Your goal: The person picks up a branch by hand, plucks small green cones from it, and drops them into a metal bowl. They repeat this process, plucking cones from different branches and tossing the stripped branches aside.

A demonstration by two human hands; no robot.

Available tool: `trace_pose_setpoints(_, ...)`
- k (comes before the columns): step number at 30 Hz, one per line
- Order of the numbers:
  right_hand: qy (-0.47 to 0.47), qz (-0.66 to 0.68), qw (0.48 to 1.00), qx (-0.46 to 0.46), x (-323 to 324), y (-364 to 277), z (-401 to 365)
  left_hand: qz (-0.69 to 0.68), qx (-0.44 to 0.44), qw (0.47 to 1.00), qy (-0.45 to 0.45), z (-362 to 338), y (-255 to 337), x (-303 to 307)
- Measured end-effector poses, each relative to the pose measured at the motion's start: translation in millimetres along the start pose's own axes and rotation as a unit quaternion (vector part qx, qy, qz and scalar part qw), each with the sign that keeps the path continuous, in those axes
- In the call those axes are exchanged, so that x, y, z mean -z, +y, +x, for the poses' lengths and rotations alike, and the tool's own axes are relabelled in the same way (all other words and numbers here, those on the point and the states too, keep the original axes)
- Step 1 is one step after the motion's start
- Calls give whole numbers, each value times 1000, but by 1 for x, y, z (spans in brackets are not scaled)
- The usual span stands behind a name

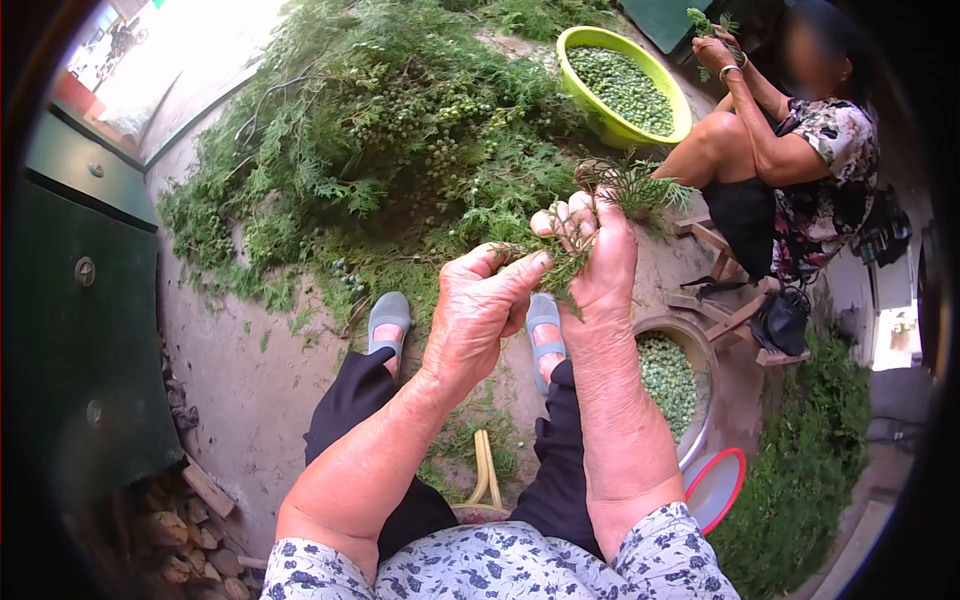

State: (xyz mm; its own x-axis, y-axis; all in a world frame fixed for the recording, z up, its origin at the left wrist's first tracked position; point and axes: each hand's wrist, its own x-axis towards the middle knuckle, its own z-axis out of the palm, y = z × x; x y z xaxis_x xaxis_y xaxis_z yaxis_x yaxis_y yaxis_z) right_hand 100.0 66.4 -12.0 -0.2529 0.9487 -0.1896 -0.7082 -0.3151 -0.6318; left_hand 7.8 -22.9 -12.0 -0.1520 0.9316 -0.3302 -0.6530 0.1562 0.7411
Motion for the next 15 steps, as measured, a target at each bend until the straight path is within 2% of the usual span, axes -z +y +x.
trace_pose_setpoints(3,48,-9,998,37,-7,3,-2,-5,7,1000,-16,0,-1,2)
trace_pose_setpoints(5,48,-1,998,37,-6,3,-3,-7,36,999,-18,0,1,1)
trace_pose_setpoints(10,51,1,998,32,-4,3,-4,15,34,999,-6,-2,-1,-2)
trace_pose_setpoints(13,44,31,999,-5,-8,0,-8,22,35,999,-12,-3,3,-2)
trace_pose_setpoints(15,71,93,992,-50,-17,-3,-12,19,40,999,-19,-3,7,-1)
